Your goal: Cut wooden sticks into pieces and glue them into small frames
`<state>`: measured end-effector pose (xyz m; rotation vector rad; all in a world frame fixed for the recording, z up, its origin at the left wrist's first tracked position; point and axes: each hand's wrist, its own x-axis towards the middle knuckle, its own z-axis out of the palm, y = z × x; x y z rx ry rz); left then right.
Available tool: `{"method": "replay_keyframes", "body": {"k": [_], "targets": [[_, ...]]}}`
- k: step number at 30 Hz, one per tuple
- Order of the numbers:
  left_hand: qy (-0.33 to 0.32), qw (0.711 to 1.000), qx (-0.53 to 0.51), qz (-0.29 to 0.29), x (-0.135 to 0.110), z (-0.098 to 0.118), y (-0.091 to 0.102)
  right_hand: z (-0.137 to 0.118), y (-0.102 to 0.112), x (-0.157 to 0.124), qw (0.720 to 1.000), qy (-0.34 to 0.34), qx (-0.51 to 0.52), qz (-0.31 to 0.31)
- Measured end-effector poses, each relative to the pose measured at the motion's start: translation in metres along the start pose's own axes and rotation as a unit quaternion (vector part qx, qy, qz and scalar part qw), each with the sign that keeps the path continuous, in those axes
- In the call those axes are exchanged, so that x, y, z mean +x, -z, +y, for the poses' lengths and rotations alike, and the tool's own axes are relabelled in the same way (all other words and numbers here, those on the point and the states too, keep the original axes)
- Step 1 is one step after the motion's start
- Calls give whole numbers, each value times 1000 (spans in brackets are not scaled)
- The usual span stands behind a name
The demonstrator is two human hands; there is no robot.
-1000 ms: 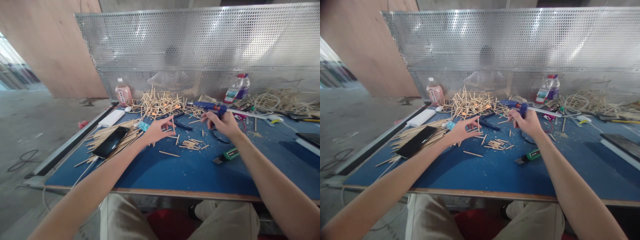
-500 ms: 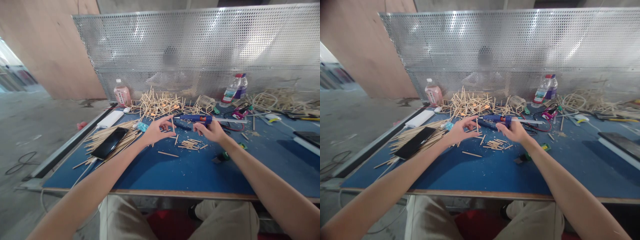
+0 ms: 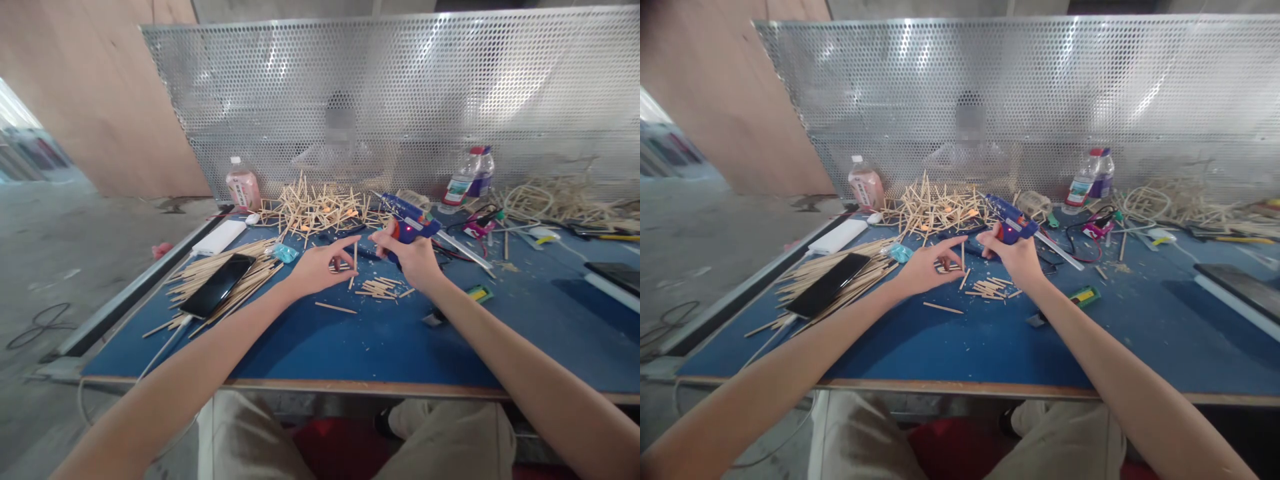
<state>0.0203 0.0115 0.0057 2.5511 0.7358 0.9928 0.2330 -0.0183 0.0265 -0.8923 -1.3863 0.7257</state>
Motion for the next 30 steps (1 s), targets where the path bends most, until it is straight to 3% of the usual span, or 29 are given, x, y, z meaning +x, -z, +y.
{"method": "replay_keyframes", "body": {"k": [3,6,12,19,30], "targets": [[-56,994,59,69,1,3,-2,-1,-6,-3,997,-32,66,-33],[-87,989,74,98,2,4,-3,-1,-10,-6,993,-60,86,-61],[-102,986,83,98,2,7,-4,0,-14,-8,990,-64,99,-80],[-84,987,87,110,1,6,-4,1,-16,-7,991,-80,98,-49],[-80,991,74,77,2,9,0,7,-16,-8,993,-73,84,-48]]}}
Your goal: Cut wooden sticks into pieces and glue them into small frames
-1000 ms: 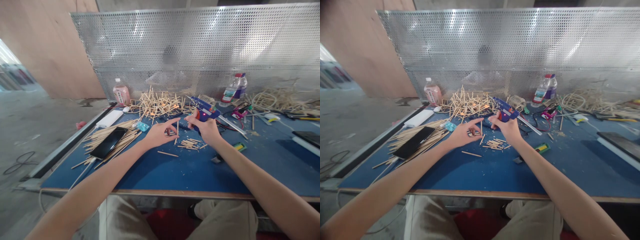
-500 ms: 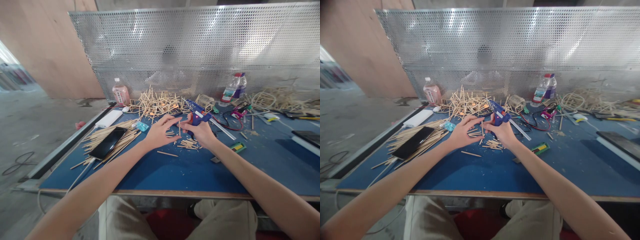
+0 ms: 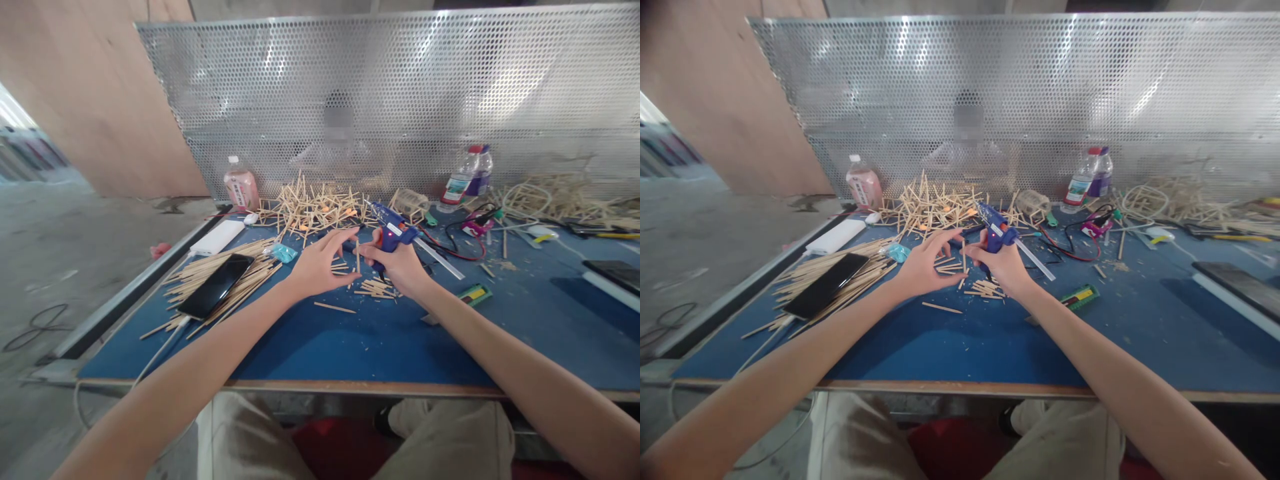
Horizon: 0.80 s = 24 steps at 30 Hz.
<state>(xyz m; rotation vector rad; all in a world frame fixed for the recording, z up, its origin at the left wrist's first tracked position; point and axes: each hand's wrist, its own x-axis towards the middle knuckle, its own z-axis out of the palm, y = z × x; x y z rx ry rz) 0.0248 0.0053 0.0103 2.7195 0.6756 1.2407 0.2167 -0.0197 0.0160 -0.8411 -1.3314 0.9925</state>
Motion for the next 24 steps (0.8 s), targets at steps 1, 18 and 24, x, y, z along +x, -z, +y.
{"method": "replay_keyframes", "body": {"k": [1,18,24], "targets": [[6,1000,-5,4,0,0,0,1,1,1,1000,4,-6,1],[86,991,-67,84,-4,-22,13,-11,56,8,943,106,-306,-70],[65,993,-46,86,-4,-20,15,-15,62,13,918,169,-354,-68]]}}
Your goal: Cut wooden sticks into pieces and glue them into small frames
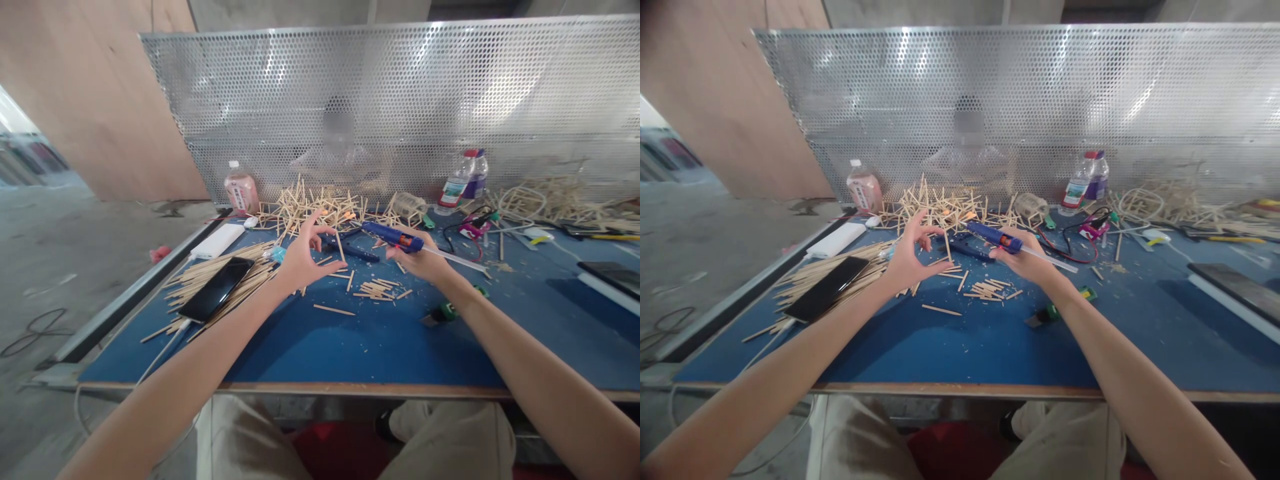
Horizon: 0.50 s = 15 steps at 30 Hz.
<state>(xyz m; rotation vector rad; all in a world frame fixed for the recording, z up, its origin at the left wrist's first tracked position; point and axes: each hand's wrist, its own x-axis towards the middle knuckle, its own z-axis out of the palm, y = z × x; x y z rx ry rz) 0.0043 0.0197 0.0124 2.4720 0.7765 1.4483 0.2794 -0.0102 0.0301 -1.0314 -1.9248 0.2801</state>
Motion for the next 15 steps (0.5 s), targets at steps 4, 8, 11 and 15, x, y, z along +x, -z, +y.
{"method": "replay_keyframes", "body": {"k": [4,8,11,15], "targets": [[3,1000,-11,3,0,0,1,7,-4,-5,998,-34,53,23],[5,1000,-20,1,0,1,0,13,-5,-8,997,-18,68,22],[9,1000,-21,-13,-2,2,-4,14,-5,-8,999,14,29,-1],[47,997,-42,-38,-5,3,-10,15,-3,-7,1000,29,3,-3]]}}
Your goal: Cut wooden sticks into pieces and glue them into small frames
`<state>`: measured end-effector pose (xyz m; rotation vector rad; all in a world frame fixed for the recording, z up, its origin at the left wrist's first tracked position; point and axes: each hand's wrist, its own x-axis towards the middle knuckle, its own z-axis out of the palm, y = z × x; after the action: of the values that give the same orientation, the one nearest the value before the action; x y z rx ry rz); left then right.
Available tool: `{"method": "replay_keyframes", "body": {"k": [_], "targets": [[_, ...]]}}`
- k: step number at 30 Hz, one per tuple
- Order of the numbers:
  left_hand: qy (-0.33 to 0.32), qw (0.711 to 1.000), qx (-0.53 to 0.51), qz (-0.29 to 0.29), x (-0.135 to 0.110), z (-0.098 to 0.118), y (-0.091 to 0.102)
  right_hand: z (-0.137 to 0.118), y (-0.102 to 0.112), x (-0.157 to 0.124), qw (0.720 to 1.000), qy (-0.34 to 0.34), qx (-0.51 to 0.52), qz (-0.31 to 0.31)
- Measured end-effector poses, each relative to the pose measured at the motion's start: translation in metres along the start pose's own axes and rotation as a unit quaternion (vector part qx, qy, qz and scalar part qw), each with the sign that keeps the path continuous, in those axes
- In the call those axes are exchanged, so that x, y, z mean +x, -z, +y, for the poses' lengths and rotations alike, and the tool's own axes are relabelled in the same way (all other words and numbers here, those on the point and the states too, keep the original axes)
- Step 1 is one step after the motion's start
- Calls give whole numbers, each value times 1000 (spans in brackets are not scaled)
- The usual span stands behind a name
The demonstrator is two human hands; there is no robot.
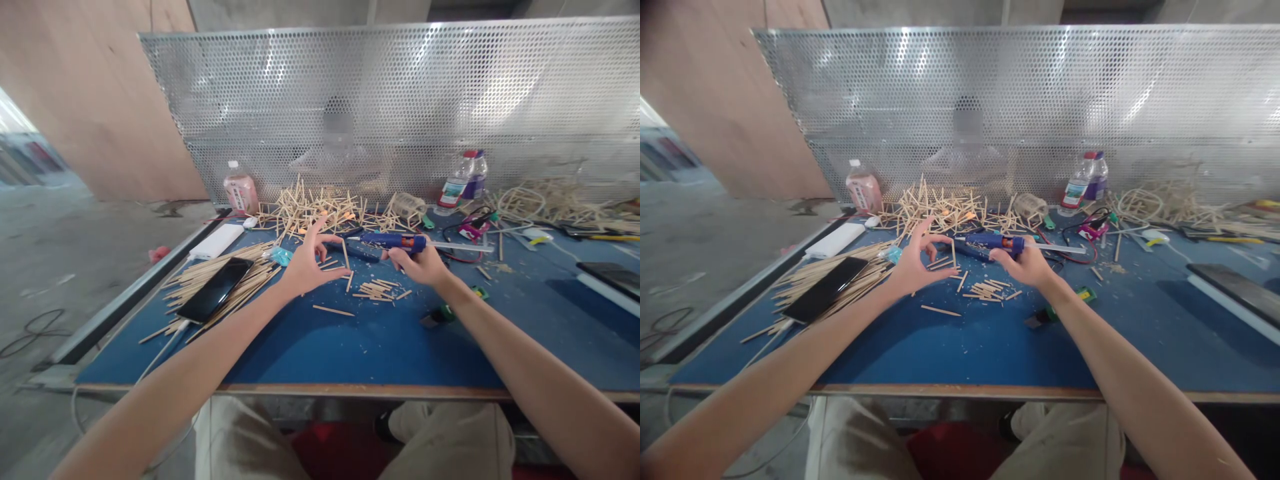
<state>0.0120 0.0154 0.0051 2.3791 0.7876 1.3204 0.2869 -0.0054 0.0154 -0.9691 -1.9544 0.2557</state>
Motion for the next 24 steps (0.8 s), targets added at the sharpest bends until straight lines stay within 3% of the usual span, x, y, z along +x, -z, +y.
{"method": "replay_keyframes", "body": {"k": [17,24], "targets": [[0,999,-40,-10,1,2,1,-4,-4,-2,999,23,-44,22],[0,999,-38,-14,1,1,2,0,-4,-3,999,9,-14,37]]}}
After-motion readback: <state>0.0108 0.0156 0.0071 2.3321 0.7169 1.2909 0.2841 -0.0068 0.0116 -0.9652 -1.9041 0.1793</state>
